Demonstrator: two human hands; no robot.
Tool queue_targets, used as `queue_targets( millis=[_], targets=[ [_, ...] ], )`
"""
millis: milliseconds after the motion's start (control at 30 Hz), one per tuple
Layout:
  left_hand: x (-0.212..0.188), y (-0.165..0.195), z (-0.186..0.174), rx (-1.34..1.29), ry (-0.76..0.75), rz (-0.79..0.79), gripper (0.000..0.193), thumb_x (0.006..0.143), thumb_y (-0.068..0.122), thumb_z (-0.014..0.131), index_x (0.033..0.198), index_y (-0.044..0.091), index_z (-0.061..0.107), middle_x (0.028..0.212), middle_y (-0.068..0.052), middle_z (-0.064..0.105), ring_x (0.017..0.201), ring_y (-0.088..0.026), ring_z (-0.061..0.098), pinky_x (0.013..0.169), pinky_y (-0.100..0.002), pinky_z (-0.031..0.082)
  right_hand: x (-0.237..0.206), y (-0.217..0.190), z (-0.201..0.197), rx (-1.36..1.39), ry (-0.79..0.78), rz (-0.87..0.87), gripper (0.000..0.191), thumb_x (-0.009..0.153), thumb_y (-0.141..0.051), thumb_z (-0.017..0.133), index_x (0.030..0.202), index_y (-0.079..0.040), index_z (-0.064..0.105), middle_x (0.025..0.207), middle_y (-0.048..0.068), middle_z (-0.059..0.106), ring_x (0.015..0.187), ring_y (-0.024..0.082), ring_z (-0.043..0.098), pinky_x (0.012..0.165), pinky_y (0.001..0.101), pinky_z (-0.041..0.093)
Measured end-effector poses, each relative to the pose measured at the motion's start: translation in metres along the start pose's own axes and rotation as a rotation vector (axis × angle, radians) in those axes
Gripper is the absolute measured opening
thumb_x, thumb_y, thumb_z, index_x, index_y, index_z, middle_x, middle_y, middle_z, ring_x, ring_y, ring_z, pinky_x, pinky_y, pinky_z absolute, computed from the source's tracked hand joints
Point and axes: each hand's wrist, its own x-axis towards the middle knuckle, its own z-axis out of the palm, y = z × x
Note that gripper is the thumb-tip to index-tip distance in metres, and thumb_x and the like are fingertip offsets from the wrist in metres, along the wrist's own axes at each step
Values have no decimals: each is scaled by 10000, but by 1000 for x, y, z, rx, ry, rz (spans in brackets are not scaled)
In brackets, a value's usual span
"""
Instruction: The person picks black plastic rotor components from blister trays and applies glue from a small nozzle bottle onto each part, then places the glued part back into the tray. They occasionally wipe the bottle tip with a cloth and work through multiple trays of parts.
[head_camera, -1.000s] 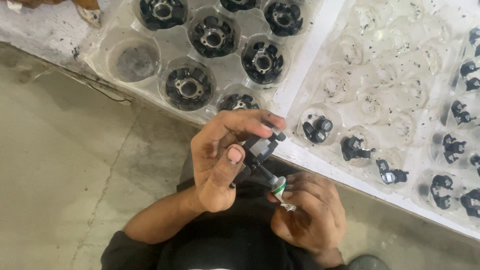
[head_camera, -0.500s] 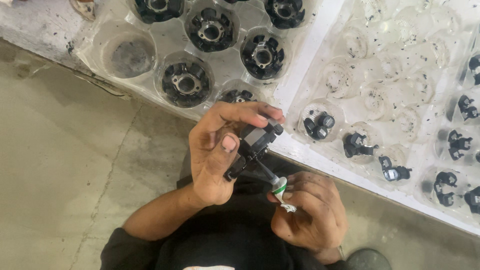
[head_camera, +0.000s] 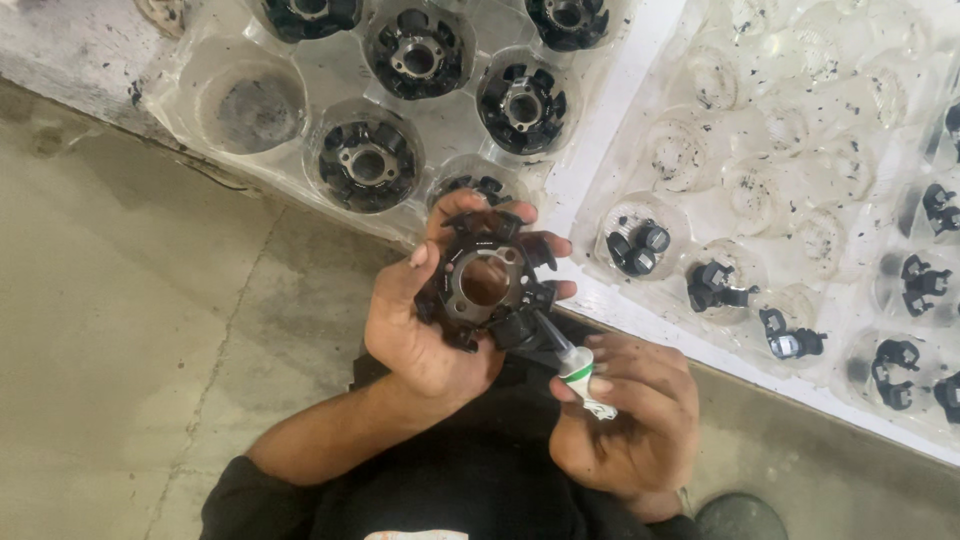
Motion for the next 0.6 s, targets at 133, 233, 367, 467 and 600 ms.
queue_targets(
  millis=[133, 233, 367, 467, 600],
  targets=[
    [-4, -5, 4, -67, 62, -40, 504, 975, 394, 566, 1349, 59, 513, 1327, -243, 577, 1224, -470, 612, 986, -625, 563, -2, 4, 0, 10, 4, -2, 445, 765, 73, 781, 1077, -87, 507, 1011, 77, 586, 946, 246, 664, 867, 385, 635],
    [-5, -6, 3, -70, 92, -71, 486, 984, 398, 570, 1330, 60, 520, 1324, -233, 584, 1222, -462, 616, 990, -617, 563, -2, 5, -2, -18, -30, -12, 426, 748, 85, 751, 1054, -80, 505, 986, 82, 601, 940, 255, 673, 871, 390, 614],
    [-5, -9, 1, -60, 134, -84, 470, 991, 403, 571, 1307, 56, 546, 1297, -228, 600, 1199, -458, 628, 980, -617, 559, 0, 4, -3, -44, -54, 5, 388, 731, 105, 733, 1000, -76, 520, 932, 71, 609, 926, 254, 675, 852, 383, 593],
    [-4, -10, -2, -87, 163, -109, 456, 983, 404, 570, 1280, 59, 576, 1282, -226, 616, 1178, -457, 636, 972, -617, 558, 0, 1, -1, -44, -21, 29, 363, 746, 113, 738, 985, -64, 529, 923, 81, 611, 910, 249, 673, 855, 376, 603],
    [-3, -10, -4, -120, 217, -135, 433, 977, 401, 575, 1251, 66, 597, 1265, -227, 629, 1163, -468, 637, 962, -625, 556, 0, -4, 2, -37, 1, 64, 359, 768, 118, 755, 989, -59, 534, 926, 81, 628, 898, 248, 691, 803, 336, 588]
  ],
)
